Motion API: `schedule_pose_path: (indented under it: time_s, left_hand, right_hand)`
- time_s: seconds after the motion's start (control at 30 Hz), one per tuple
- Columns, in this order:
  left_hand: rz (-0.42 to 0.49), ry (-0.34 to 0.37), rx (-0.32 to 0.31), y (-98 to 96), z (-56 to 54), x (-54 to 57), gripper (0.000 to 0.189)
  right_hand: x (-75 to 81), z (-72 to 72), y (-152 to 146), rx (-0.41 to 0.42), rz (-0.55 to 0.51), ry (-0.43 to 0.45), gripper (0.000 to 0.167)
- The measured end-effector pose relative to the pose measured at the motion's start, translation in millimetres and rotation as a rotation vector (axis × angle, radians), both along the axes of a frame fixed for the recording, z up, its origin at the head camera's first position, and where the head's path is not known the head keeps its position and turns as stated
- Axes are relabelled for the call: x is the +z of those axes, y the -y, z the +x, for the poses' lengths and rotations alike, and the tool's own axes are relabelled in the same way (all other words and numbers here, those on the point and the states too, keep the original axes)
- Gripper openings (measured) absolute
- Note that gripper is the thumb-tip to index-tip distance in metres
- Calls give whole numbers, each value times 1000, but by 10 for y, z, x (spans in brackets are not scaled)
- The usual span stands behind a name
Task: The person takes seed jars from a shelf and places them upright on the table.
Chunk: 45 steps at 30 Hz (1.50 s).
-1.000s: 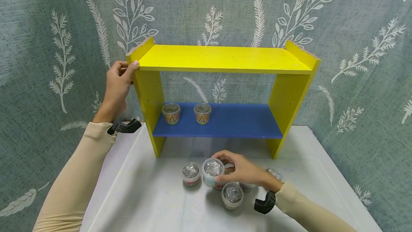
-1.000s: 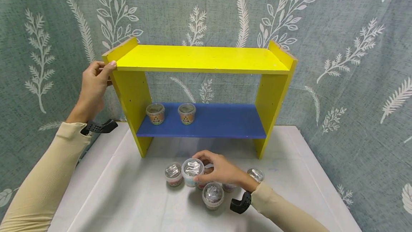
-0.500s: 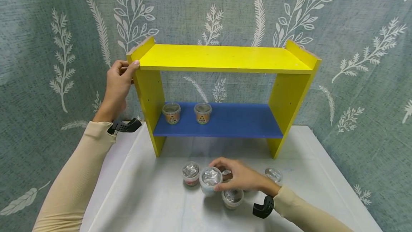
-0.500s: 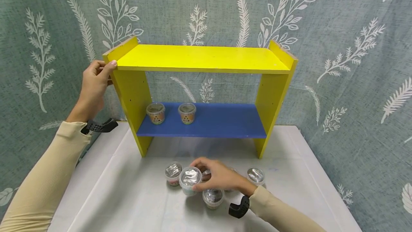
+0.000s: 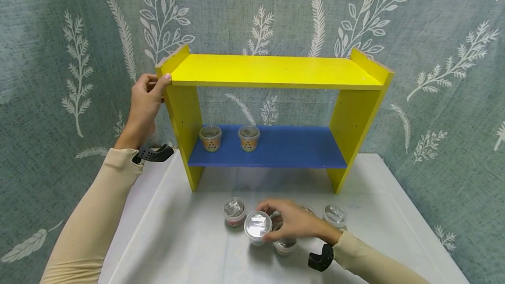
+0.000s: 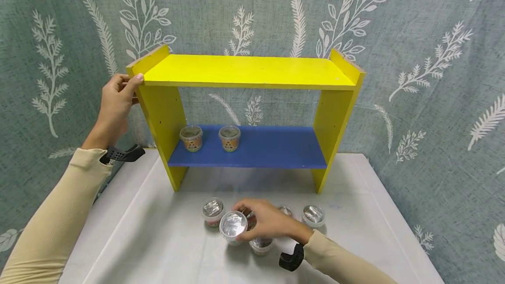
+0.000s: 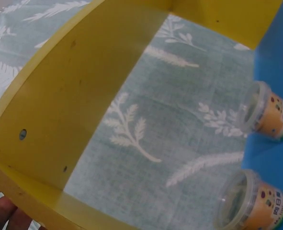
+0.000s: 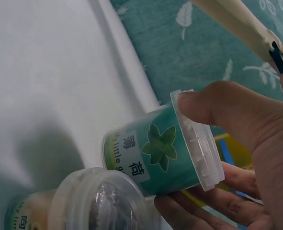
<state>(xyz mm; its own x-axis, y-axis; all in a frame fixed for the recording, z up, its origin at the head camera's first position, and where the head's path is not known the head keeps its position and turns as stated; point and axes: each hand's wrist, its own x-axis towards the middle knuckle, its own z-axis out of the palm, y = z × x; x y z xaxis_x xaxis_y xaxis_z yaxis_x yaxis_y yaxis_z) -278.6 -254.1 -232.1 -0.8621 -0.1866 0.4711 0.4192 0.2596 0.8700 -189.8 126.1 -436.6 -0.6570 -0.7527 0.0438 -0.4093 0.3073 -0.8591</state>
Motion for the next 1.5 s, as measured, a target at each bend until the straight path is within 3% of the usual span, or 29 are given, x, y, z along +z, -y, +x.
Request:
schedule_pose_path:
  time_s: [0.3, 0.53, 0.9, 1.27, 1.5]
  left_hand:
    - [3, 3, 2, -3, 9, -24, 39]
    - [-11, -3, 7, -10, 3, -26, 39]
    - [6, -14, 2, -10, -23, -20, 36]
    - [10, -9, 3, -1, -24, -30, 35]
    - [32, -18, -18, 11, -32, -20, 34]
  right_hand:
    - [-19, 46, 34, -2, 145, -259, 61]
    - [-37, 66, 59, -14, 200, -335, 62]
    - [-73, 88, 84, 1, 236, -376, 65]
    - [-60, 50, 119, 34, 208, -281, 47]
    - [-21, 35, 109, 34, 261, -319, 51]
